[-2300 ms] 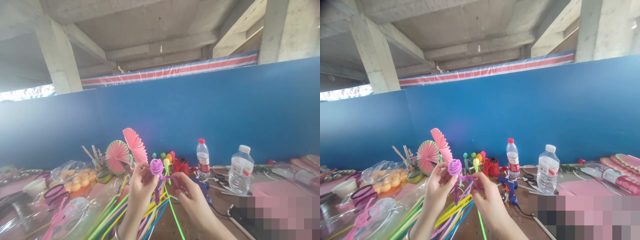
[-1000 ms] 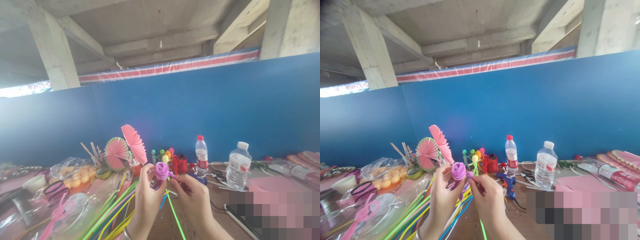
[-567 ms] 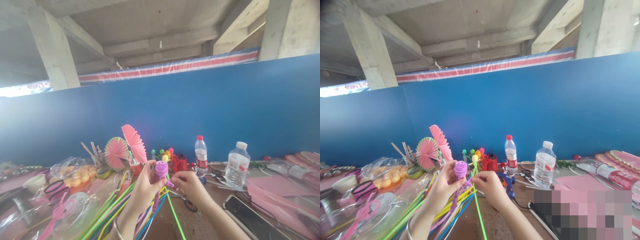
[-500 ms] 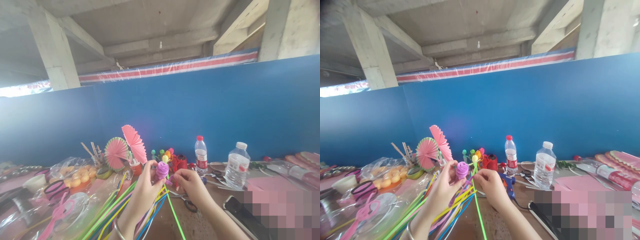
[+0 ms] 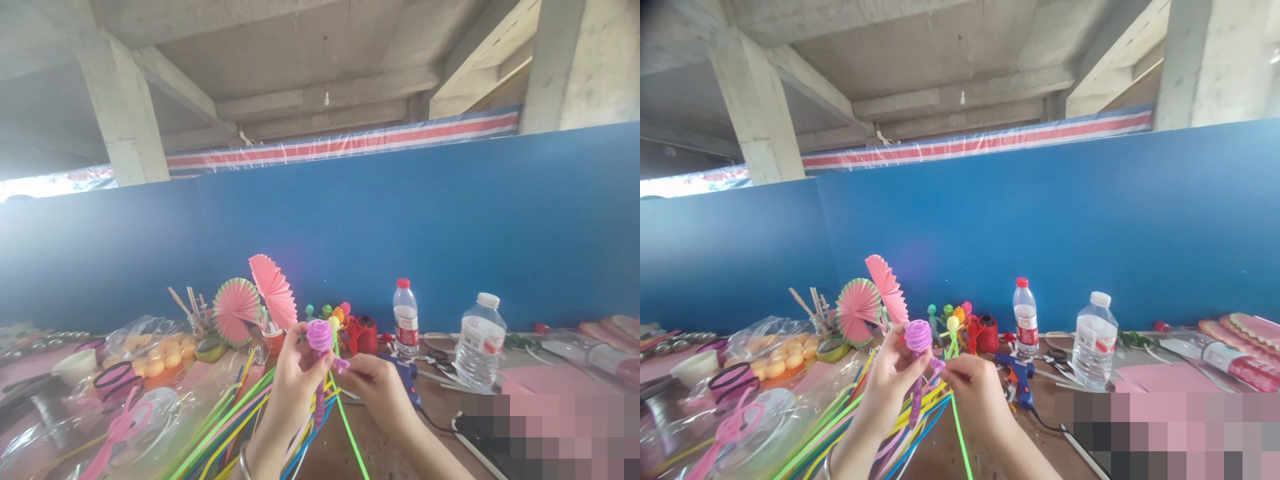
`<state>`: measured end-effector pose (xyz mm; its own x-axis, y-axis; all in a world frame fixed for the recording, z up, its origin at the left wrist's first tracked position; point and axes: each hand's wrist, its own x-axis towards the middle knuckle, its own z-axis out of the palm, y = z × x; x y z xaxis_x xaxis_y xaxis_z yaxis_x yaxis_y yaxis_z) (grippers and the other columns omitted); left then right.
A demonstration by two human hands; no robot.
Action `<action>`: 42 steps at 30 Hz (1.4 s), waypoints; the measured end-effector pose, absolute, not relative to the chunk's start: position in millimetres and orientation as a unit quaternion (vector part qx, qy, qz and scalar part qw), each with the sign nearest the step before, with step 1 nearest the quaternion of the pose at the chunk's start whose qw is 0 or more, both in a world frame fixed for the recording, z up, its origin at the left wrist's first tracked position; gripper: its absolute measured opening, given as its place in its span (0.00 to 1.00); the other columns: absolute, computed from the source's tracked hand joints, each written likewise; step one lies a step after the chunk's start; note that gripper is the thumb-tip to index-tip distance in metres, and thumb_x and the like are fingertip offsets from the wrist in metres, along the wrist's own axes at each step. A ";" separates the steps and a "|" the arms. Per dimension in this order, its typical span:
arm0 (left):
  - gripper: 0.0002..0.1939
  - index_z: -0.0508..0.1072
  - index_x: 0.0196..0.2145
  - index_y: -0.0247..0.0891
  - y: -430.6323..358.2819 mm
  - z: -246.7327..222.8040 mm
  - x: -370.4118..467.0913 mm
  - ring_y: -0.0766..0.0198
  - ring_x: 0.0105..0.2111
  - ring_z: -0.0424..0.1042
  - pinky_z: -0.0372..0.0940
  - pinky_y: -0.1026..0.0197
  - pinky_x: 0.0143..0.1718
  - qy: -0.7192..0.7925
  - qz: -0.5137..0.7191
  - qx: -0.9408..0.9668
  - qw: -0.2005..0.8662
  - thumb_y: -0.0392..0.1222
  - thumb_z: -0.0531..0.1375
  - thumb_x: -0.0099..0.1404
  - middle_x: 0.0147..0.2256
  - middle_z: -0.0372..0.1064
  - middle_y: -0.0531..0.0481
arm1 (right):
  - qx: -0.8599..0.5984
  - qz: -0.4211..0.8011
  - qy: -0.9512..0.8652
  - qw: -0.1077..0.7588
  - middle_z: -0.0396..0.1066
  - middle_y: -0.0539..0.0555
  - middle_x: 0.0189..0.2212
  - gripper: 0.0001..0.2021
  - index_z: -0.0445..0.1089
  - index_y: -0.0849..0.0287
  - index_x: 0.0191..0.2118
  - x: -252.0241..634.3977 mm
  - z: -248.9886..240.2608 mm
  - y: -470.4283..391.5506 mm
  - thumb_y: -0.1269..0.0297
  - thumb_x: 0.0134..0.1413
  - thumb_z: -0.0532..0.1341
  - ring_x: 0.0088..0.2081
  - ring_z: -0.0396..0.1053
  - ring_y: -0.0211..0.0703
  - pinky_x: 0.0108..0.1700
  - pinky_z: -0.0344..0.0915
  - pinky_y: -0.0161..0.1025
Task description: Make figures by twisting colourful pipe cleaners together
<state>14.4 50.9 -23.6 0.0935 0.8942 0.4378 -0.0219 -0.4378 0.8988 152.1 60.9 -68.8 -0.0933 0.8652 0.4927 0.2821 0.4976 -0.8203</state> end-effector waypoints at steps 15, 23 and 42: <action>0.16 0.58 0.40 0.39 49.4 -20.8 20.4 0.66 0.26 0.69 0.64 0.65 0.27 0.367 0.658 0.551 0.359 0.40 0.58 0.55 0.28 0.67 0.52 | -0.330 0.108 -0.727 0.593 0.67 0.53 0.23 0.08 0.72 0.59 0.31 145.4 -69.5 43.8 0.69 0.50 0.55 0.26 0.62 0.39 0.28 0.59 0.34; 0.17 0.60 0.42 0.39 48.7 -20.6 4.7 0.66 0.28 0.67 0.63 0.65 0.29 0.338 0.544 0.646 0.416 0.39 0.59 0.55 0.28 0.66 0.52 | -0.386 0.463 -0.546 0.581 0.56 0.44 0.13 0.12 0.66 0.63 0.23 158.0 -64.5 66.2 0.58 0.48 0.58 0.17 0.53 0.31 0.20 0.49 0.30; 0.16 0.60 0.38 0.39 40.4 -9.2 13.0 0.68 0.21 0.65 0.63 0.66 0.23 0.286 0.607 0.582 0.459 0.40 0.61 0.53 0.22 0.62 0.56 | -0.353 0.261 -0.688 0.577 0.69 0.52 0.22 0.07 0.74 0.59 0.26 144.9 -67.0 53.8 0.65 0.48 0.59 0.25 0.64 0.37 0.26 0.60 0.32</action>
<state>13.0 40.4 -9.2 0.0988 0.8899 0.4452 -0.2240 -0.4161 0.8813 144.9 53.8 -67.0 -0.0842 0.7876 0.6104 0.1840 0.6143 -0.7673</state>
